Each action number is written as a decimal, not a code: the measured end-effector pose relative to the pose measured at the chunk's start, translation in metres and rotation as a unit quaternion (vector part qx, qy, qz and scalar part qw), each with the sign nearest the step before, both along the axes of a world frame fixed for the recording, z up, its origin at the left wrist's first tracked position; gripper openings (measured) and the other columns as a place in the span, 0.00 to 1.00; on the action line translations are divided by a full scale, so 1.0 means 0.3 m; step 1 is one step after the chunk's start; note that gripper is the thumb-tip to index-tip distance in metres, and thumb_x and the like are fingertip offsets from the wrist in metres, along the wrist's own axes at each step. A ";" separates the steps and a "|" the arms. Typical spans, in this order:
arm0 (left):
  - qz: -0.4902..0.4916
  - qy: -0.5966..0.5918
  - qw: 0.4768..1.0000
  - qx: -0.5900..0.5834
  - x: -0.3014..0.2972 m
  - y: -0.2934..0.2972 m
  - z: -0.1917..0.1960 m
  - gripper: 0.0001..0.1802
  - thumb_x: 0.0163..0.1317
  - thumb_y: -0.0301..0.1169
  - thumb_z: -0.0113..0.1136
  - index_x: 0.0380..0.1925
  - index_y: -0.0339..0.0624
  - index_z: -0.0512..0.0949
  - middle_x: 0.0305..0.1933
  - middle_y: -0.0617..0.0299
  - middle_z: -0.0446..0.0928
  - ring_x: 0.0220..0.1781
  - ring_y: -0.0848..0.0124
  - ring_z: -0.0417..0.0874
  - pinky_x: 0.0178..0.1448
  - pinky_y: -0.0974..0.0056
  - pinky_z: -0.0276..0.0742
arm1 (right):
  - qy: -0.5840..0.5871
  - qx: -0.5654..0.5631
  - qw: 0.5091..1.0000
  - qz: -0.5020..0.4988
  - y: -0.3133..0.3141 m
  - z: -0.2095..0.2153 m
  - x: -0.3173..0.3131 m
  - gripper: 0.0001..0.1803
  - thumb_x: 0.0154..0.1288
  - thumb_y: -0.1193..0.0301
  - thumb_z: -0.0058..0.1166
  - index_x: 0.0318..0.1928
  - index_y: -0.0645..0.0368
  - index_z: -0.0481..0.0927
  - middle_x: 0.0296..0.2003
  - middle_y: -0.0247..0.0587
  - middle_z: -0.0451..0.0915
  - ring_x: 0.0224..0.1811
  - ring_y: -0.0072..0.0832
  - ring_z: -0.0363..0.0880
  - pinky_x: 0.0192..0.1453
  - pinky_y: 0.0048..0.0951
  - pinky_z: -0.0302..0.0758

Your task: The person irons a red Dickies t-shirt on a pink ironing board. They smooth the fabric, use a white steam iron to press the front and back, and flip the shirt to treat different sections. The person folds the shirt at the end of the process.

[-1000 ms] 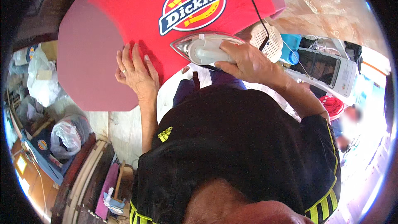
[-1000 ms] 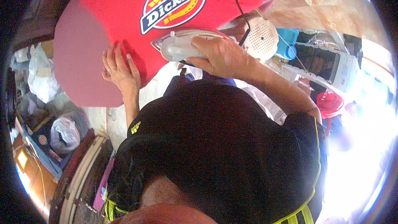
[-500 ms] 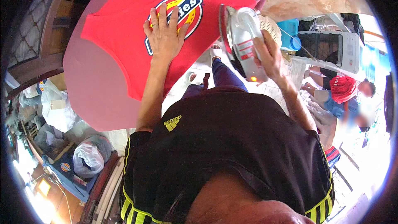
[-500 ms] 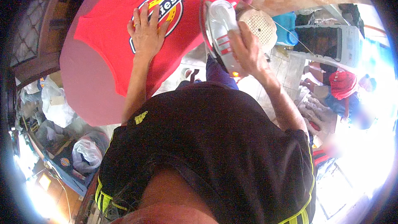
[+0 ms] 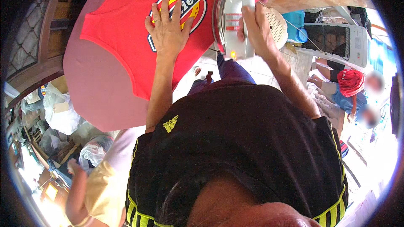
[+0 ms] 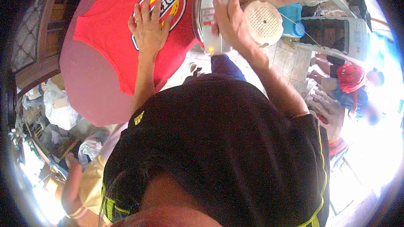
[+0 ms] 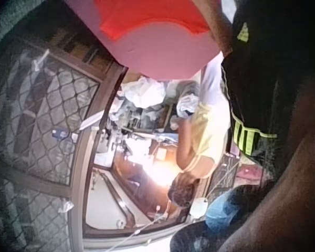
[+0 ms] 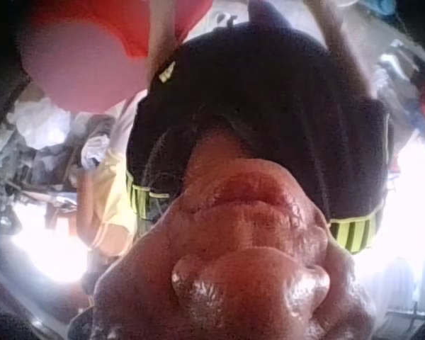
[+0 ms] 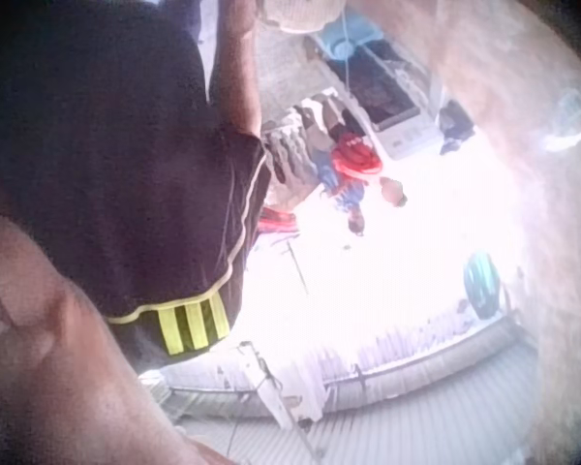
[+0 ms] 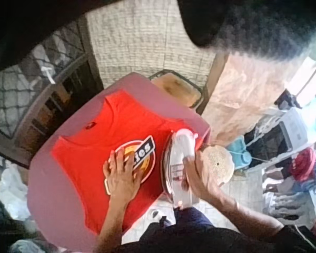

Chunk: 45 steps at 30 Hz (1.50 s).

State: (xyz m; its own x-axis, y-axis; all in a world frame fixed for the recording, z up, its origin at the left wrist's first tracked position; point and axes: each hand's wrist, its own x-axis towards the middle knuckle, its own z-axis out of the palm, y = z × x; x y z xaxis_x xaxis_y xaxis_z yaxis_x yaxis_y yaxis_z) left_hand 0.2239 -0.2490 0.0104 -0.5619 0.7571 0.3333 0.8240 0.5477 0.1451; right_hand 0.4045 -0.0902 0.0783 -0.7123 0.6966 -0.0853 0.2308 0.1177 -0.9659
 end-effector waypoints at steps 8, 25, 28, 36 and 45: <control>-0.006 -0.003 1.000 0.005 -0.005 -0.005 -0.011 0.32 0.66 0.54 0.56 0.67 0.57 0.69 0.75 0.54 0.60 0.77 0.45 0.57 0.71 0.33 0.53 | 0.008 -0.010 1.000 -0.010 -0.031 0.039 -0.036 0.10 0.78 0.68 0.42 0.47 0.64 0.65 0.25 0.43 0.72 0.17 0.27 0.77 0.21 0.32 0.75; 0.001 -0.038 0.999 -0.014 0.002 0.007 0.029 0.33 0.63 0.52 0.60 0.65 0.51 0.73 0.75 0.51 0.60 0.78 0.44 0.54 0.72 0.32 0.50 | 0.000 -0.004 0.999 -0.044 0.054 0.055 -0.038 0.15 0.76 0.62 0.44 0.44 0.64 0.62 0.17 0.41 0.72 0.14 0.28 0.72 0.18 0.33 0.69; 0.004 -0.045 0.999 -0.008 0.005 0.003 0.025 0.33 0.63 0.53 0.60 0.64 0.51 0.73 0.75 0.51 0.60 0.78 0.45 0.55 0.72 0.33 0.49 | -0.041 -0.015 0.999 -0.010 0.034 0.062 0.008 0.15 0.76 0.63 0.44 0.45 0.65 0.63 0.16 0.42 0.71 0.13 0.29 0.72 0.18 0.34 0.68; 0.015 -0.038 0.999 -0.021 0.004 0.004 0.031 0.32 0.64 0.53 0.58 0.66 0.55 0.72 0.75 0.53 0.60 0.78 0.47 0.55 0.73 0.35 0.49 | -0.044 0.003 0.999 -0.004 0.154 0.017 0.041 0.21 0.75 0.63 0.48 0.57 0.67 0.65 0.17 0.36 0.71 0.15 0.23 0.71 0.19 0.30 0.69; 0.036 -0.050 0.996 0.070 -0.134 0.091 0.077 0.23 0.58 0.46 0.64 0.52 0.51 0.81 0.60 0.57 0.72 0.62 0.52 0.70 0.62 0.41 0.61 | -0.042 0.332 0.912 0.235 0.510 0.142 -0.260 0.15 0.70 0.65 0.55 0.43 0.66 0.72 0.30 0.62 0.75 0.34 0.59 0.76 0.38 0.48 0.72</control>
State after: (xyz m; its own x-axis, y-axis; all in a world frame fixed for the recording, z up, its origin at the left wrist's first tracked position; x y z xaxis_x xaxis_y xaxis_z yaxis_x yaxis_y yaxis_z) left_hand 0.1837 -0.2218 0.0335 -0.6490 0.6632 0.3728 0.7607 0.5735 0.3042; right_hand 0.3266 0.0627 0.1209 -0.9564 0.2328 0.1766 0.0732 0.7759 -0.6266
